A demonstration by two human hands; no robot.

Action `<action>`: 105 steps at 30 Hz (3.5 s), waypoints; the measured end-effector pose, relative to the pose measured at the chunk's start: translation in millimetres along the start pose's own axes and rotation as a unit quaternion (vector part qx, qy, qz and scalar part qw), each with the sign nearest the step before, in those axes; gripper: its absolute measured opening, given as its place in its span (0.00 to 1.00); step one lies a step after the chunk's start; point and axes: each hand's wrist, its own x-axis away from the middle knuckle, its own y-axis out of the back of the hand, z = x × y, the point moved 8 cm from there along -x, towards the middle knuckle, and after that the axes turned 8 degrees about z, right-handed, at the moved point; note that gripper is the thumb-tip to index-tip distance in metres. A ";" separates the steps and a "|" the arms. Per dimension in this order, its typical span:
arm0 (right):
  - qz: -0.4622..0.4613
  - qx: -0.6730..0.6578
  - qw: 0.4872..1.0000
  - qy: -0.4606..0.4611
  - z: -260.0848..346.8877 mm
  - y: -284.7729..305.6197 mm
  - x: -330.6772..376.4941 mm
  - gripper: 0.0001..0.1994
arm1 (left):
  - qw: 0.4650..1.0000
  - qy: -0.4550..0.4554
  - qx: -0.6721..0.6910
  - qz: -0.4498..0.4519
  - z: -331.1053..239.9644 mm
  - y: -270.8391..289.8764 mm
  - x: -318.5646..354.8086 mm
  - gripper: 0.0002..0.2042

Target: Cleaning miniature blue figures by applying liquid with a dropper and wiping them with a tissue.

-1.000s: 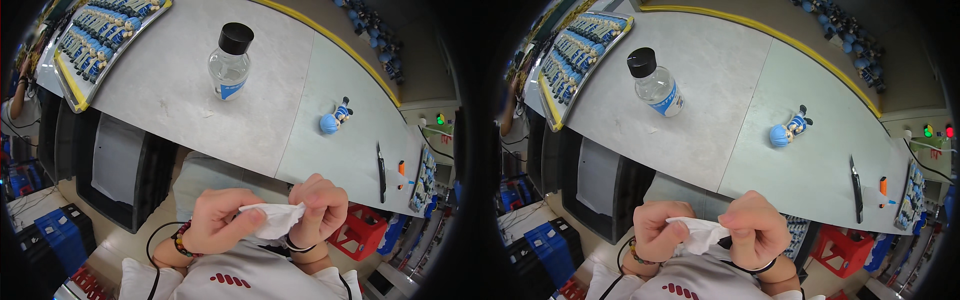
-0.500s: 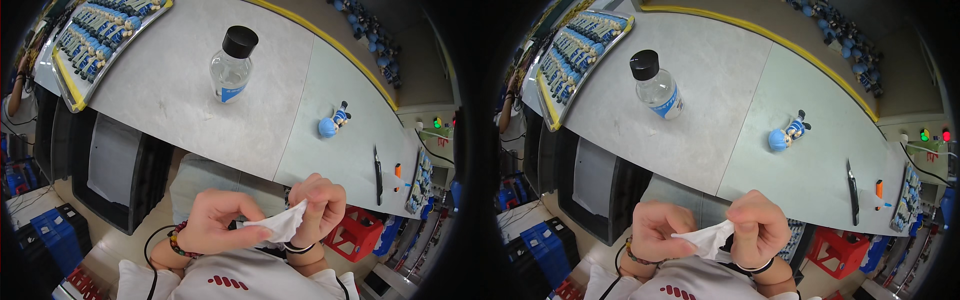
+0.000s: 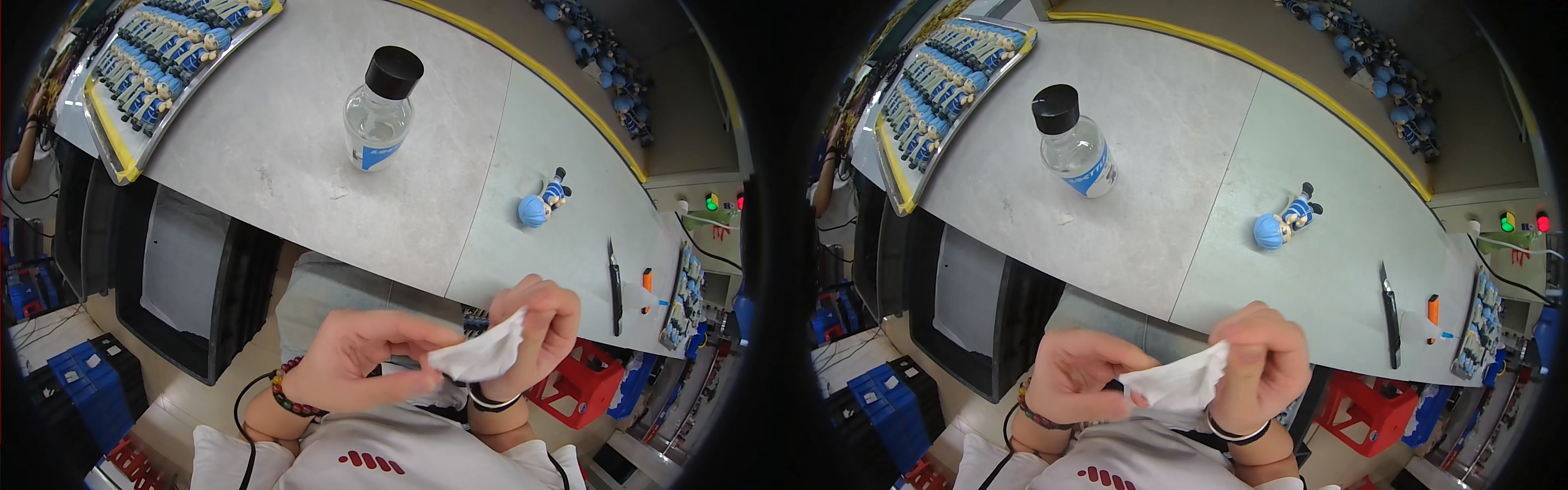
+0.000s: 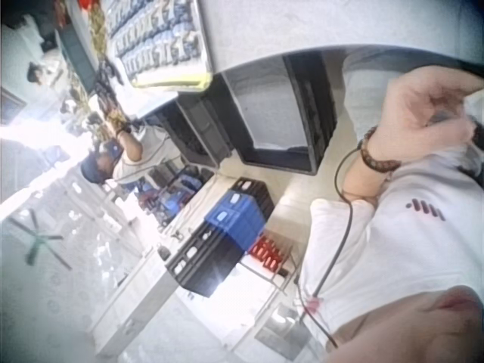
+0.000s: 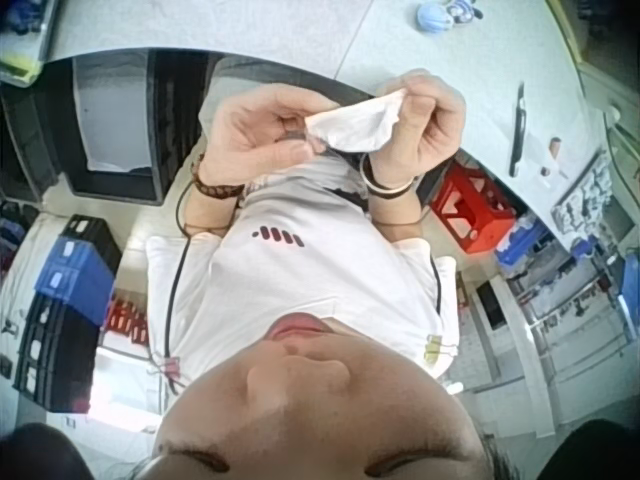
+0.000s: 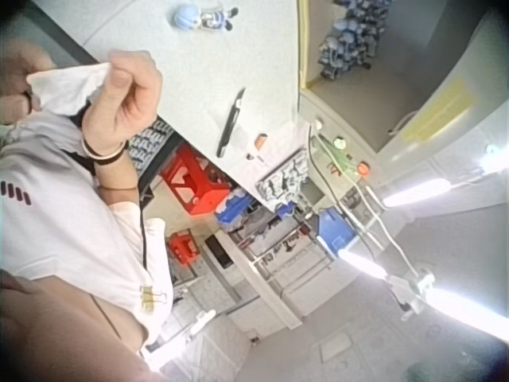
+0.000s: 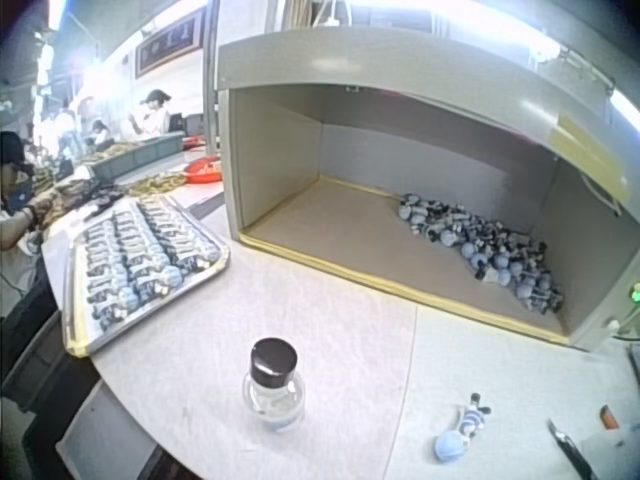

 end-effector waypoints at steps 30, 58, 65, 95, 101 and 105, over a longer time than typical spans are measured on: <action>0.293 0.409 0.858 -0.100 -166.4 18.0 71.6 0.19 | 0.463 -0.109 0.614 0.630 -19.8 -41.5 57.7 0.39; 0.358 0.520 0.760 0.157 82.7 -139.5 -117.3 0.24 | 0.399 0.019 0.636 0.660 -14.1 -73.4 84.9 0.41; 0.321 0.538 0.759 0.179 89.8 -136.5 -109.8 0.25 | 0.406 0.013 0.632 0.660 -14.4 -71.6 86.2 0.41; -0.015 0.476 0.877 0.058 43.3 83.5 17.3 0.07 | 0.690 -0.445 -0.519 -0.238 -103.1 84.9 38.0 0.21; -0.013 0.415 0.898 0.148 40.0 88.1 62.2 0.12 | 0.697 -0.452 -0.488 -0.266 -80.1 92.1 51.3 0.23; 0.028 0.435 0.896 0.082 28.6 94.1 113.5 0.12 | 0.722 -0.420 -0.465 -0.293 -36.4 95.2 92.7 0.23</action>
